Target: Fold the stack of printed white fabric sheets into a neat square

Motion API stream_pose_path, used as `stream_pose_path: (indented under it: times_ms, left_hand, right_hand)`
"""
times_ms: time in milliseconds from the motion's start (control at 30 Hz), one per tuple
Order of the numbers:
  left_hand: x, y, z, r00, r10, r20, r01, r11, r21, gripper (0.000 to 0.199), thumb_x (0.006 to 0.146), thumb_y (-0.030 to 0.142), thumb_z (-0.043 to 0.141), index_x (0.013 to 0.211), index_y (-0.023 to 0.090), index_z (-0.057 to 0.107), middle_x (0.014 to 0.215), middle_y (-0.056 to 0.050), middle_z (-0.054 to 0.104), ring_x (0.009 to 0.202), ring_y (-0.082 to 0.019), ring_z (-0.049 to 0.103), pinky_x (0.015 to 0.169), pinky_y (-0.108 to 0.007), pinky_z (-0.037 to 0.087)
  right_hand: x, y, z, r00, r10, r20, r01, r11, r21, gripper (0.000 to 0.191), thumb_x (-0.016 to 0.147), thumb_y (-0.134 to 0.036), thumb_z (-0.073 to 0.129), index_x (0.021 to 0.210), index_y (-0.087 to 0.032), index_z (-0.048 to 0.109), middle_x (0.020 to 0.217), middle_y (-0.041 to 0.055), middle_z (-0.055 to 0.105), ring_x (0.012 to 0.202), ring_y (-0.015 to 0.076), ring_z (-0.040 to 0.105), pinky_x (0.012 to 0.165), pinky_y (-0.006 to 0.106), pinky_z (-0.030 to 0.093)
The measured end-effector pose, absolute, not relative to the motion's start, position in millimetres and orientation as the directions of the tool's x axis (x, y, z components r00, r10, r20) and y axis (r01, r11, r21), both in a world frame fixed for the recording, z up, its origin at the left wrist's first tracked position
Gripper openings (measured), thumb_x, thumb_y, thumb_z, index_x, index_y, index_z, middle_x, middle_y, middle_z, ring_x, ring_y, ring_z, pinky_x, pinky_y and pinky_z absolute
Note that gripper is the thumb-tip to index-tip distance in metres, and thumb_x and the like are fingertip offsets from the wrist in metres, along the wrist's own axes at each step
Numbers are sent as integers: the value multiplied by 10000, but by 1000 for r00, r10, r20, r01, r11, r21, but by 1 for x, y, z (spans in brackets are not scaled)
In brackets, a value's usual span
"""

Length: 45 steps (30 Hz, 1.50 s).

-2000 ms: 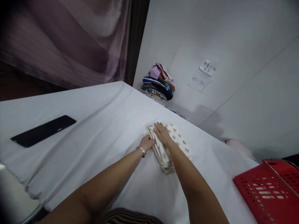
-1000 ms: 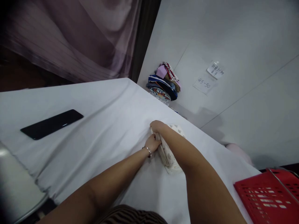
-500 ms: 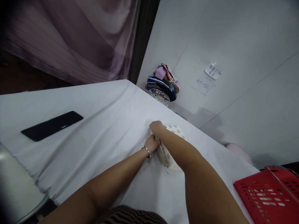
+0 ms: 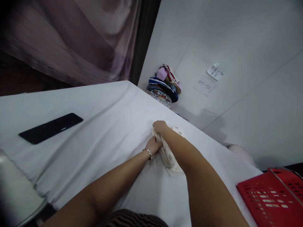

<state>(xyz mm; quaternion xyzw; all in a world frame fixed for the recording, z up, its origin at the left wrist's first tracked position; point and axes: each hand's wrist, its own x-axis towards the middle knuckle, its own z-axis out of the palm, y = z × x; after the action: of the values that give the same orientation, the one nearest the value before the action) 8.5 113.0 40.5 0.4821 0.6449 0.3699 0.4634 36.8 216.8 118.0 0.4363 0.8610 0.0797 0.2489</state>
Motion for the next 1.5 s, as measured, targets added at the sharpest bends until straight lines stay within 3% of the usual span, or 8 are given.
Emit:
stream_pose_path:
  times_ms: [267, 433, 633, 900, 1100, 1267, 1367, 1500]
  left_hand:
    - [10, 116, 39, -97, 956, -275, 275, 291, 916, 360, 693, 326, 566, 1001, 139, 550, 1027, -139, 646, 922, -252, 613, 692, -293, 457]
    - [11, 114, 37, -132, 960, -246, 260, 273, 926, 357, 693, 308, 570, 1017, 164, 525, 1006, -111, 652, 906, -243, 617, 692, -289, 462]
    - [13, 117, 28, -108, 963, -248, 193, 266, 945, 473, 684, 330, 597, 1115, 191, 460, 1017, -77, 645, 888, -219, 623, 711, -284, 477]
    - [14, 118, 26, -102, 964, -245, 200, 261, 944, 509, 715, 336, 586, 1178, 189, 434, 1049, -94, 634, 848, -205, 632, 685, -276, 492]
    - [9, 116, 39, -16, 947, -321, 124, 321, 939, 477, 720, 294, 570, 1167, 177, 450, 1009, -89, 651, 653, -154, 641, 518, -224, 487]
    - [-9, 120, 48, 27, 935, -354, 207, 341, 917, 280, 738, 323, 549, 962, 160, 590, 770, -54, 689, 552, -146, 628, 506, -224, 482]
    - [-27, 128, 53, -37, 950, -310, 271, 309, 912, 265, 771, 356, 506, 903, 160, 625, 819, -56, 692, 634, -150, 642, 570, -227, 486]
    - [-45, 151, 65, -179, 968, -177, 395, 236, 888, 331, 798, 389, 466, 1003, 176, 614, 1071, -83, 638, 971, -200, 588, 790, -268, 450]
  right_hand:
    - [40, 217, 96, -414, 880, -232, 883, 450, 132, 349, 740, -136, 473, 1035, -183, 653, 1110, 83, 624, 1021, 240, 564, 835, 307, 442]
    - [63, 216, 100, -445, 867, -223, 895, 439, -80, 432, 751, -166, 484, 1172, -206, 574, 1105, 22, 635, 959, 165, 595, 822, 235, 457]
    - [96, 194, 98, -326, 944, -42, 815, 258, -519, 430, 846, -326, 394, 1228, -171, 518, 1160, 52, 606, 1014, 171, 576, 903, 308, 433]
    - [118, 165, 59, -497, 866, 58, 771, 472, -427, 498, 914, -410, 261, 1349, -196, 372, 1403, 40, 358, 1318, 171, 250, 1091, 383, 181]
    - [115, 166, 68, -487, 873, -8, 777, 428, -462, 533, 914, -482, 236, 1352, -211, 371, 1413, 29, 337, 1332, 168, 211, 1101, 377, 153]
    - [118, 147, 89, -424, 902, -77, 753, 304, -584, 595, 893, -549, 215, 1327, -195, 415, 1399, 34, 359, 1310, 169, 270, 1095, 349, 183]
    - [132, 117, 94, -379, 921, -92, 762, 254, -595, 632, 862, -583, 282, 1347, -192, 385, 1406, 54, 344, 1299, 191, 295, 1086, 355, 211]
    - [161, 64, 84, -419, 908, -31, 810, 358, -464, 635, 855, -554, 342, 1402, -243, 255, 1446, 42, 258, 1328, 207, 223, 1091, 417, 172]
